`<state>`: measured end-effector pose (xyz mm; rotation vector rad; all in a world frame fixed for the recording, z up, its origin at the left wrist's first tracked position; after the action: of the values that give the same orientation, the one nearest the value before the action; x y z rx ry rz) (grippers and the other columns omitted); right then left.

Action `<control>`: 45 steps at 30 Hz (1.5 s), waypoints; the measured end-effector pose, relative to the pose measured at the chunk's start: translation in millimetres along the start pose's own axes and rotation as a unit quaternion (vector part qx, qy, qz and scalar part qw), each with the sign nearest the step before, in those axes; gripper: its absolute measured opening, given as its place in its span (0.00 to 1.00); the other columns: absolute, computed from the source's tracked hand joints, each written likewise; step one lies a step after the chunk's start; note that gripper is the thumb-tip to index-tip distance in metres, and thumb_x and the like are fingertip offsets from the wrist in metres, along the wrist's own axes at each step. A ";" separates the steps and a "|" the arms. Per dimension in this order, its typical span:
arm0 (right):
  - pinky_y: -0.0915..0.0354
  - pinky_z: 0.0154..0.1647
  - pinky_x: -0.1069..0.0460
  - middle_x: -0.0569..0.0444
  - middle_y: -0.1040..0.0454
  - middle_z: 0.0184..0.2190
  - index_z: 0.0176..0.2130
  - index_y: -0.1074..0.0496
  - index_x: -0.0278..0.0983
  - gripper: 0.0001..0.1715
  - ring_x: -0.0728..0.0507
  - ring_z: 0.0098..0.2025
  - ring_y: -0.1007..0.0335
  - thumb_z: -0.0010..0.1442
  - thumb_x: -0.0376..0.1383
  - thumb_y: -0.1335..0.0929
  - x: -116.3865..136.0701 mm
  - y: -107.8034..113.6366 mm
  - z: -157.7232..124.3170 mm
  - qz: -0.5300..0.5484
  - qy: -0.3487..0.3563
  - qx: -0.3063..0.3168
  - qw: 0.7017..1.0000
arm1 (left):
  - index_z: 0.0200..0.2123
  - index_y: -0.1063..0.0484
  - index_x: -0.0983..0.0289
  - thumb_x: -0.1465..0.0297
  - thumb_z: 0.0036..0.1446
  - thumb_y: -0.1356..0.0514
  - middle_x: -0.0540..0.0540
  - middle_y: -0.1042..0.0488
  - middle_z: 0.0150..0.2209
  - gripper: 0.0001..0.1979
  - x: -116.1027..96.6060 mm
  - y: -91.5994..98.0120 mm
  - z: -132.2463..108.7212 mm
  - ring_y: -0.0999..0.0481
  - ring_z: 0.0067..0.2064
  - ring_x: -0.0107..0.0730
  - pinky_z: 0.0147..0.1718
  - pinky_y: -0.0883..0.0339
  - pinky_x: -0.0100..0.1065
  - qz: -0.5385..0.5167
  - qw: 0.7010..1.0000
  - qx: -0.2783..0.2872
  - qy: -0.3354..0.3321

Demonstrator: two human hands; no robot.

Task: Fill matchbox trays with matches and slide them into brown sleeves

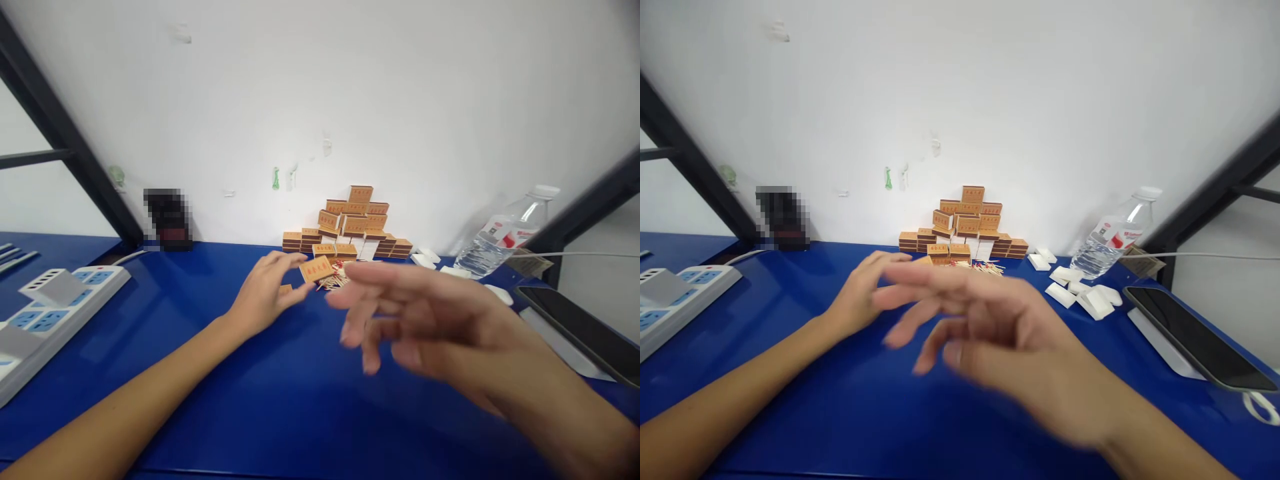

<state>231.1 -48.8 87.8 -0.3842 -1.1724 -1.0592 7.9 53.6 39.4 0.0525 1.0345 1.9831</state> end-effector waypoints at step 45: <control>0.32 0.36 0.52 0.55 0.19 0.32 0.36 0.20 0.38 0.23 0.46 0.33 0.23 0.53 0.20 0.38 -121.8 48.6 31.3 -0.316 -0.083 -0.090 0.941 | 0.39 0.19 0.59 0.51 0.58 0.34 0.53 0.18 0.37 0.18 56.5 27.7 11.7 0.23 0.35 0.35 0.34 0.31 0.34 0.045 0.969 0.200 0.135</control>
<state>253.6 55.4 5.2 -0.2413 -1.3957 -1.7287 -41.2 94.0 47.2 0.0498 1.6260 1.8639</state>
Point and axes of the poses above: each hand's wrist, its own z-axis towards the middle knuckle, its own y-axis out of the back of the hand, x = y × z, the point moved 5 cm from there along z, towards the middle knuckle
